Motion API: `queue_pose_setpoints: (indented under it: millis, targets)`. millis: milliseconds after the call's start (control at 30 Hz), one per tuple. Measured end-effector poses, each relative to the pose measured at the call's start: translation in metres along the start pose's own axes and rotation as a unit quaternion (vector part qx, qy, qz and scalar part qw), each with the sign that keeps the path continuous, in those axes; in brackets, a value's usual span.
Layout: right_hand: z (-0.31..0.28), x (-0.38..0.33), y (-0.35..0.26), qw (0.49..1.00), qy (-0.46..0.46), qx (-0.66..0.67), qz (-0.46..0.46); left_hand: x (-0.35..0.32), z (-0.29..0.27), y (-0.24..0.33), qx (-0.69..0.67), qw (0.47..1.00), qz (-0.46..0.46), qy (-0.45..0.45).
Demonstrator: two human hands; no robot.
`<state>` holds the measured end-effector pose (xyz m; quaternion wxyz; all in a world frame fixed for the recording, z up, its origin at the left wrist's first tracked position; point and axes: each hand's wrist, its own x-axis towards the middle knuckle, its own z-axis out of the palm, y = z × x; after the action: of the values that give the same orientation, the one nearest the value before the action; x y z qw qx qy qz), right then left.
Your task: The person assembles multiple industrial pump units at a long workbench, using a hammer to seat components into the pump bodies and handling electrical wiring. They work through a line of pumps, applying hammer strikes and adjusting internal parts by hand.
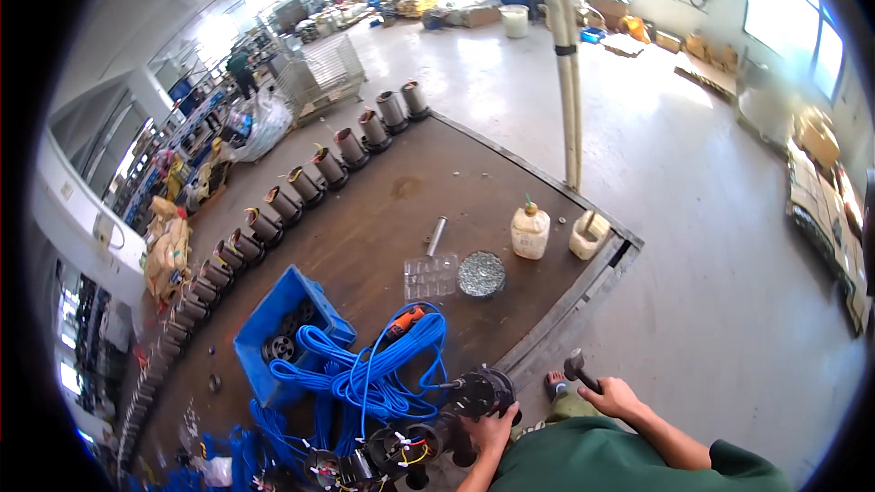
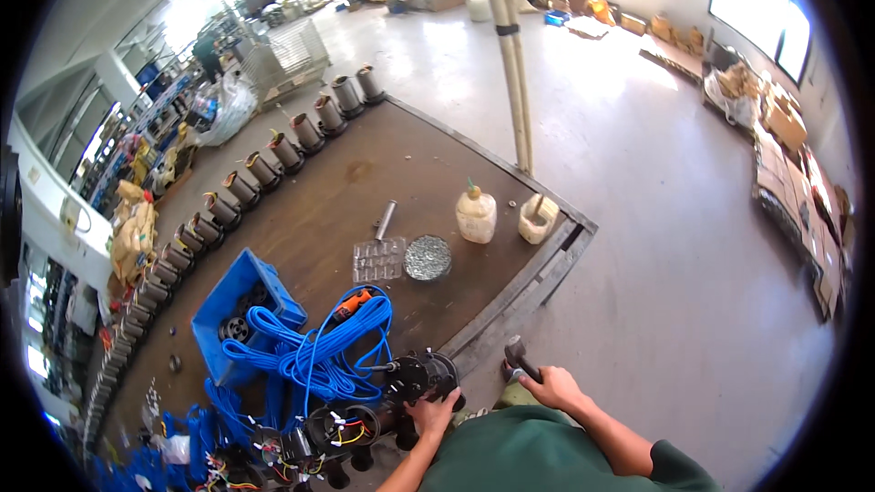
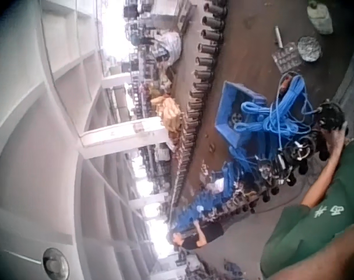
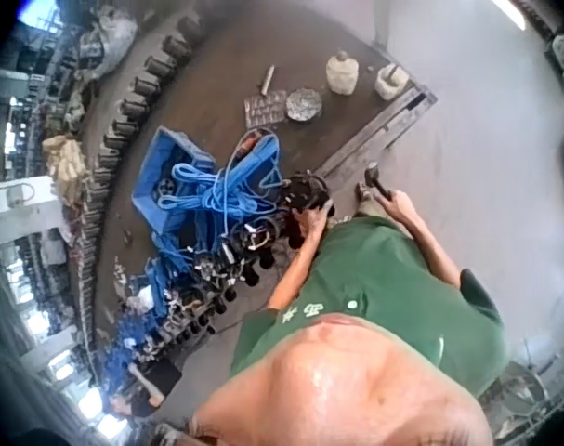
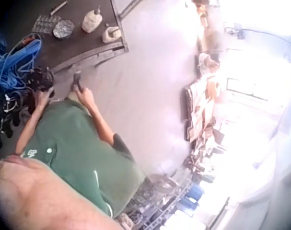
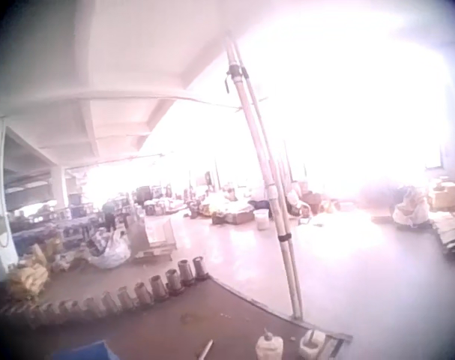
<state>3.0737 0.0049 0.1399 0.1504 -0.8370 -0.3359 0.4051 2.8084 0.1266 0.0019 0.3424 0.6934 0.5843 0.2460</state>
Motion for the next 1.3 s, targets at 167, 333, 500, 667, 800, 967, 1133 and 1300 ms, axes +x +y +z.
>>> queue_pose_setpoints:
  millis: [167, 333, 500, 667, 800, 967, 1133, 1300]
  targets:
    - [-0.004, -0.008, -0.005, 1.000, -0.002, 0.014, -0.008, 0.000, 0.029, -0.018, -0.013, 0.994, -0.100, 0.047]
    - [-0.001, -0.001, 0.006, 0.999, -0.018, 0.007, -0.037, 0.005, 0.045, -0.014, 0.204, 0.960, 0.053, 0.185]
    - [-0.003, 0.005, 0.002, 0.997, -0.059, 0.025, -0.047, 0.005, 0.041, -0.024, 0.227, 0.953, 0.085, 0.179]
    - [0.008, 0.011, 0.007, 0.993, -0.049, 0.073, -0.075, 0.014, 0.020, 0.014, -0.063, 0.996, -0.046, 0.048]
    - [0.026, 0.007, 0.006, 0.989, -0.014, 0.113, -0.090, 0.020, 0.000, -0.019, 0.018, 0.999, -0.010, 0.026]
    - [0.028, 0.009, 0.013, 0.986, 0.014, 0.147, -0.082, 0.027, 0.001, 0.001, 0.052, 0.998, -0.004, -0.018]
    - [0.019, 0.020, 0.011, 0.991, -0.055, 0.105, -0.067, 0.010, -0.015, 0.055, -0.067, 0.995, -0.071, -0.037]
    - [0.010, 0.022, 0.012, 0.994, -0.078, 0.072, 0.027, 0.009, -0.025, 0.035, -0.124, 0.990, -0.070, 0.002]
